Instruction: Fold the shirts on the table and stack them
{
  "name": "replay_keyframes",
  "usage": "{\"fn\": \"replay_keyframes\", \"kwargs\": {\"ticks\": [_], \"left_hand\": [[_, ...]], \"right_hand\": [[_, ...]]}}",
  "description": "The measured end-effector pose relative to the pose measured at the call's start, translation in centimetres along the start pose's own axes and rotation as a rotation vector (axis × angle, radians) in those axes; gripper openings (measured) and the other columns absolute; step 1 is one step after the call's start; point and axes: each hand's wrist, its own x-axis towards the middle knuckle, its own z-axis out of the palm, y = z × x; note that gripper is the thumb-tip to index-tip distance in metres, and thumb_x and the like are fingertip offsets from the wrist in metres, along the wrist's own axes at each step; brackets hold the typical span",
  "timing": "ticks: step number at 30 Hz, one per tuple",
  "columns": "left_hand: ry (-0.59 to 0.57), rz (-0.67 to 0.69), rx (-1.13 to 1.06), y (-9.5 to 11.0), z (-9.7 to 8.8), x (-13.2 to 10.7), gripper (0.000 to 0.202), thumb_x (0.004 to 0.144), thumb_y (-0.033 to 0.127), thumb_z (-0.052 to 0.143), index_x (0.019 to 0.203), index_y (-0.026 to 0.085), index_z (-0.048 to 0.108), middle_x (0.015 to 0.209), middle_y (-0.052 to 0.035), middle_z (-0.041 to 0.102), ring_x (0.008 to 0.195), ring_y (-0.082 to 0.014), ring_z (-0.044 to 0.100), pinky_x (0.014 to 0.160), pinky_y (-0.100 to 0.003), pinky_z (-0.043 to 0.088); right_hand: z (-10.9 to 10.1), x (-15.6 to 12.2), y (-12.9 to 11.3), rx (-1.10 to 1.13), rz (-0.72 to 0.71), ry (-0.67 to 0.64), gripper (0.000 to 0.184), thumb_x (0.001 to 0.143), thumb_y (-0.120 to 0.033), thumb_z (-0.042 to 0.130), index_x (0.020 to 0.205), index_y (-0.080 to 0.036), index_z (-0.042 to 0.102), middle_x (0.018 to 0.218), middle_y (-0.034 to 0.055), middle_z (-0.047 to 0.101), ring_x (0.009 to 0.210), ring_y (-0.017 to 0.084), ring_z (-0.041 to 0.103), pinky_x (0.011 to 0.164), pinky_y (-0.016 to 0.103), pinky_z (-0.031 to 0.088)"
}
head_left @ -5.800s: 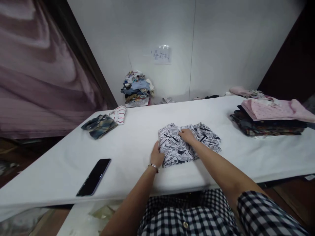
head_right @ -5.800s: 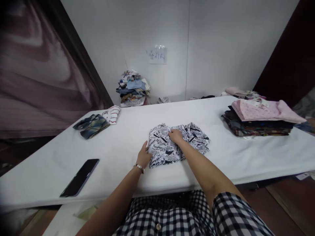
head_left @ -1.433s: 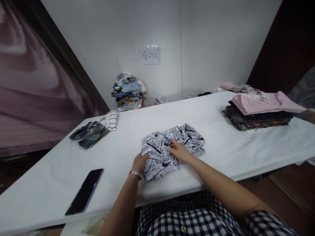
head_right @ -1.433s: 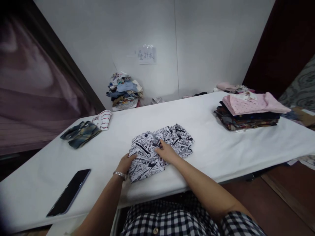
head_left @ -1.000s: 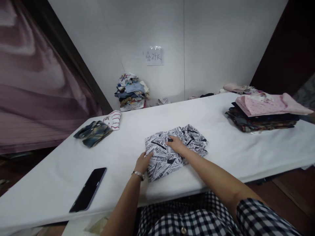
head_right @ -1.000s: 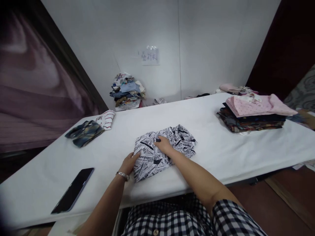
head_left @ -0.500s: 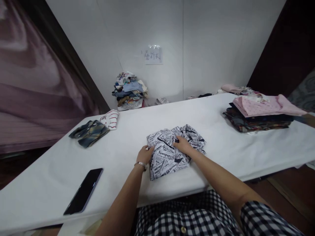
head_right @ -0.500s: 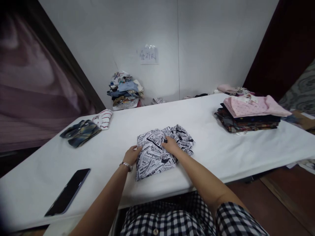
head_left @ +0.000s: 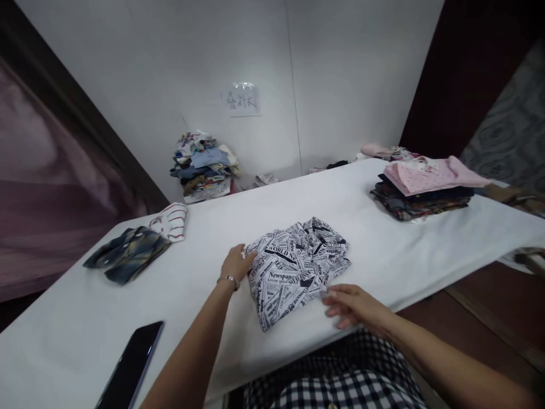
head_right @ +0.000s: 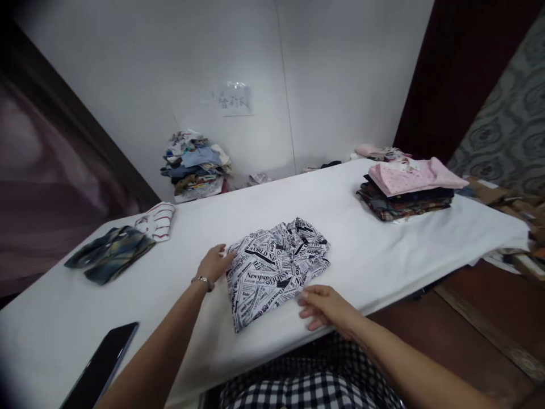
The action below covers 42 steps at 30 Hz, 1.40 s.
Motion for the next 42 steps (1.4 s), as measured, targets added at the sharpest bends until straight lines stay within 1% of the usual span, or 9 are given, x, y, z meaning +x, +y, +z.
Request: {"fn": "replay_keyframes", "kwargs": {"ticks": [5, 11, 16, 22, 27, 31, 37, 40, 42], "left_hand": [[-0.208, 0.339, 0.083, 3.5, 1.5, 5.7, 0.073, 0.069, 0.049, 0.066, 0.131, 0.016, 0.047, 0.146, -0.0125, 0.037, 0.135, -0.0261, 0.031, 0.111, -0.033, 0.021], [-0.455, 0.309, -0.036, 8.0, 4.7, 10.1, 0.081, 0.042, 0.034, 0.083, 0.118, 0.019, 0.059, 0.134, -0.0134, 0.052, 0.124, -0.0317, 0.047, 0.102, -0.034, 0.035], [-0.527, 0.271, -0.061, 9.3, 5.9, 10.8, 0.059, 0.038, 0.029, 0.083, 0.094, 0.019, 0.068, 0.114, -0.0131, 0.066, 0.108, -0.0328, 0.059, 0.092, -0.035, 0.043], [-0.687, 0.204, -0.166, 8.7, 4.7, 10.1, 0.027, 0.050, 0.038, 0.077, 0.067, 0.019, 0.067, 0.078, -0.0086, 0.073, 0.080, -0.0290, 0.067, 0.071, -0.035, 0.051], [-0.831, 0.114, -0.472, 7.3, 1.6, 10.1, 0.044, 0.052, 0.045, 0.077, 0.085, 0.018, 0.069, 0.082, -0.0078, 0.073, 0.079, -0.0261, 0.067, 0.072, -0.035, 0.052], [-0.710, 0.137, -0.717, 7.4, -2.4, 10.4, 0.056, 0.045, 0.047, 0.082, 0.088, 0.013, 0.068, 0.088, -0.0107, 0.072, 0.081, -0.0248, 0.066, 0.078, -0.038, 0.052], [-0.200, 0.414, -0.859, 8.3, -9.6, 7.7, 0.057, 0.049, 0.048, 0.081, 0.090, 0.011, 0.068, 0.086, -0.0063, 0.071, 0.086, -0.0240, 0.063, 0.086, -0.040, 0.048], [-0.064, 0.467, -0.702, 6.5, -10.2, 3.1, 0.046, 0.052, 0.046, 0.079, 0.086, 0.015, 0.071, 0.086, -0.0038, 0.071, 0.090, -0.0261, 0.062, 0.087, -0.040, 0.048], [-0.091, 0.473, -0.585, 4.4, -8.6, -0.8, 0.034, 0.056, 0.043, 0.077, 0.079, 0.019, 0.072, 0.089, -0.0041, 0.071, 0.091, -0.0270, 0.062, 0.088, -0.041, 0.048]], "right_hand": [[2.2, 0.0, -0.2, 0.270, 0.027, 0.011, 0.035, 0.074, -0.042, 0.070, 0.093, -0.014, 0.063, 0.108, 0.0143, 0.065, 0.089, 0.019, 0.065, 0.073, 0.031, 0.057], [6.4, 2.9, -0.5, 0.441, 0.030, -0.016, 0.041, 0.078, -0.044, 0.065, 0.108, -0.015, 0.061, 0.106, 0.0115, 0.067, 0.083, 0.019, 0.067, 0.080, 0.037, 0.055], [7.5, 5.2, -0.8, 0.488, -0.008, 0.029, 0.042, 0.078, -0.041, 0.066, 0.112, -0.017, 0.059, 0.107, 0.0103, 0.068, 0.091, 0.021, 0.066, 0.077, 0.035, 0.055], [7.8, 6.4, -1.4, 0.359, -0.142, 0.133, 0.036, 0.076, -0.030, 0.065, 0.110, -0.017, 0.060, 0.108, 0.0106, 0.068, 0.094, 0.022, 0.066, 0.083, 0.036, 0.053], [7.5, 6.0, -3.0, 0.301, -0.249, 0.116, 0.038, 0.070, -0.026, 0.066, 0.106, -0.016, 0.062, 0.105, 0.0096, 0.070, 0.094, 0.024, 0.066, 0.088, 0.038, 0.050], [6.6, 6.6, -6.8, 0.291, -0.308, 0.128, 0.036, 0.065, -0.024, 0.068, 0.099, -0.012, 0.064, 0.094, 0.0097, 0.072, 0.085, 0.024, 0.067, 0.085, 0.038, 0.051], [4.3, 7.1, -15.2, -0.098, -0.710, 0.181, 0.031, 0.064, -0.024, 0.069, 0.093, -0.013, 0.067, 0.094, 0.0048, 0.072, 0.091, 0.021, 0.064, 0.089, 0.036, 0.046], [3.0, 6.2, -15.7, -0.296, -0.793, 0.147, 0.029, 0.069, -0.026, 0.067, 0.095, -0.015, 0.069, 0.097, 0.0040, 0.071, 0.095, 0.022, 0.062, 0.091, 0.036, 0.044], [2.0, 5.5, -13.5, -0.447, -0.769, 0.130, 0.028, 0.069, -0.026, 0.067, 0.095, -0.017, 0.070, 0.101, 0.0036, 0.070, 0.098, 0.023, 0.061, 0.093, 0.038, 0.043]]}}
